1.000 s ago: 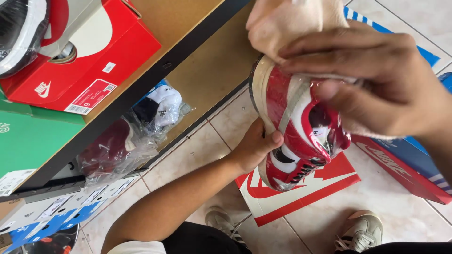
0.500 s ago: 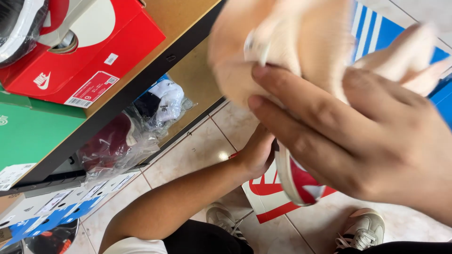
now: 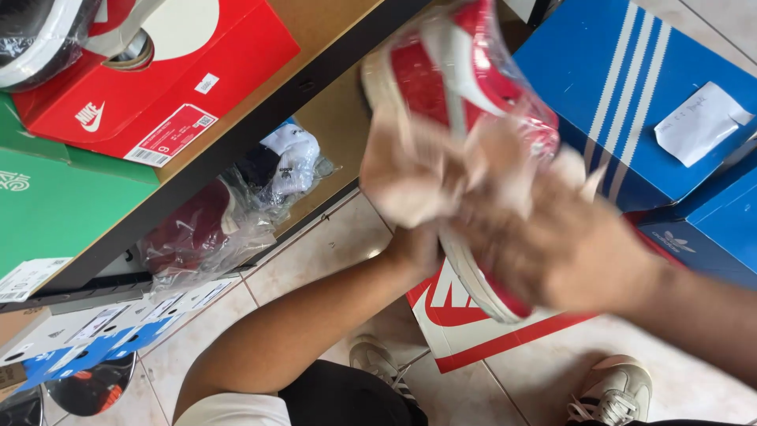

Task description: Cleaning shoe boxes and shoes with a cloth and organizing them on shelves

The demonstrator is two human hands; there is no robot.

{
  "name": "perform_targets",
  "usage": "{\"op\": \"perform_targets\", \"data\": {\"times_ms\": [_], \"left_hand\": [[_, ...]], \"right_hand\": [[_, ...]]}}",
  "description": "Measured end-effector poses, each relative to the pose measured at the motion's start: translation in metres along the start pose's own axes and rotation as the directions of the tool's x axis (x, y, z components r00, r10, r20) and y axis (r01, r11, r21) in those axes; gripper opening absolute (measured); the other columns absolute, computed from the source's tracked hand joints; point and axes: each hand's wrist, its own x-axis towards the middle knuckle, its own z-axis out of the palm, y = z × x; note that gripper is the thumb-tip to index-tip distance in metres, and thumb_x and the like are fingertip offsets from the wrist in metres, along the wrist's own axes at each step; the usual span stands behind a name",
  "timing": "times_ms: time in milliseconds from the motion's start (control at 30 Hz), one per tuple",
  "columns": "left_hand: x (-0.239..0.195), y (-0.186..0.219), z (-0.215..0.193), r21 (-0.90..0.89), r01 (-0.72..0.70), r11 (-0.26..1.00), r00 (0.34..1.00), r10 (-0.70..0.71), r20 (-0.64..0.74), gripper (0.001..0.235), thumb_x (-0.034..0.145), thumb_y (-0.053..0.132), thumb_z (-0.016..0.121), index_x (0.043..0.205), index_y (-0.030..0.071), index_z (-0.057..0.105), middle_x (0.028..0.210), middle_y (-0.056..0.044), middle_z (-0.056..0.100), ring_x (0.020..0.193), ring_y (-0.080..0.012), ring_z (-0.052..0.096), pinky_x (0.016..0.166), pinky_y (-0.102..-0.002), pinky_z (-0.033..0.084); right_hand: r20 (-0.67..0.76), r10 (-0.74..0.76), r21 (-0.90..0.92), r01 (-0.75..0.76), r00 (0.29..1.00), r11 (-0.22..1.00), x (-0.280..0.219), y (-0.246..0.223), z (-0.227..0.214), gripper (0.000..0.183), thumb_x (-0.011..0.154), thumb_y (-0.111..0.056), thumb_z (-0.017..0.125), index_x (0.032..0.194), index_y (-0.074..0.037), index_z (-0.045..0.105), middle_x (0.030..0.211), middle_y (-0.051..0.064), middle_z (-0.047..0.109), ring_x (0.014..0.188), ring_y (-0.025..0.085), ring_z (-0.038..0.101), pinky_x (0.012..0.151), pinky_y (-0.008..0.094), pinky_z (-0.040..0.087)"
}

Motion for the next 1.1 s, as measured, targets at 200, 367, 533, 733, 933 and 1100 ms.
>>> {"op": "perform_targets", "data": {"times_ms": [200,367,533,733,933,1100], "left_hand": [[0.017,0.008,0.033,-0.202,0.337,0.920,0.941,-0.338,0.033,0.087,0.095,0.066,0.025,0.154,0.004,0.039,0.153,-0.016,0.049,0.135,-0.0223,0.049,0.108,-0.036,0.039],[0.029,-0.013,0.004,0.014,-0.022,1.000,0.960,0.025,-0.278,0.082,0.097,0.064,0.032,0.154,0.005,0.039,0.143,-0.014,0.057,0.119,-0.0219,0.062,0.100,-0.032,0.050],[0.018,0.026,-0.009,-0.460,0.308,0.833,0.948,-0.227,0.223,0.099,0.090,0.081,0.024,0.156,0.009,0.039,0.147,-0.010,0.055,0.121,-0.0188,0.058,0.107,-0.035,0.045],[0.014,0.021,0.013,-0.311,0.452,0.836,0.878,-0.356,0.320,0.099,0.082,0.079,0.033,0.163,0.022,0.027,0.163,-0.011,0.039,0.143,-0.0260,0.043,0.118,-0.046,0.037],[0.018,0.020,0.015,-0.182,0.530,0.828,0.837,-0.476,0.269,0.101,0.079,0.081,0.031,0.161,0.022,0.030,0.161,-0.012,0.041,0.140,-0.0295,0.045,0.113,-0.048,0.038],[0.017,0.013,-0.008,-0.178,0.453,0.874,0.821,-0.330,0.466,0.097,0.088,0.079,0.036,0.159,0.013,0.038,0.149,-0.015,0.055,0.131,-0.0273,0.058,0.110,-0.043,0.050]], "right_hand": [[-0.102,0.342,0.004,-0.344,0.934,0.939,0.024,0.014,-0.007,0.063,0.097,-0.007,0.073,0.158,-0.002,0.060,0.165,0.020,0.040,0.093,0.032,0.053,0.078,0.040,0.052],[-0.147,0.146,0.371,-0.083,0.978,0.925,-0.042,-0.053,0.029,0.042,0.094,-0.019,0.061,0.133,-0.006,0.067,0.148,0.019,0.050,0.129,0.042,0.060,0.110,0.058,0.051],[-0.280,0.191,0.510,-0.022,0.941,0.860,-0.102,-0.022,0.090,0.048,0.097,-0.030,0.060,0.144,-0.017,0.059,0.167,0.020,0.026,0.148,0.043,0.044,0.119,0.055,0.047],[-0.168,0.608,0.716,-0.328,0.776,0.616,-0.015,0.051,0.021,0.057,0.111,-0.027,0.033,0.163,-0.007,0.028,0.171,0.023,0.023,0.159,0.042,0.028,0.133,0.054,0.024],[0.143,0.611,0.823,-0.436,0.779,0.364,0.012,0.078,-0.020,0.056,0.111,-0.033,0.023,0.158,-0.003,0.026,0.151,0.027,0.049,0.136,0.036,0.057,0.112,0.044,0.048],[-0.125,0.512,0.631,-0.330,0.850,0.702,-0.025,0.046,-0.027,0.064,0.105,-0.020,0.037,0.159,0.010,0.021,0.170,0.031,0.023,0.164,0.045,0.025,0.140,0.053,0.021]]}}
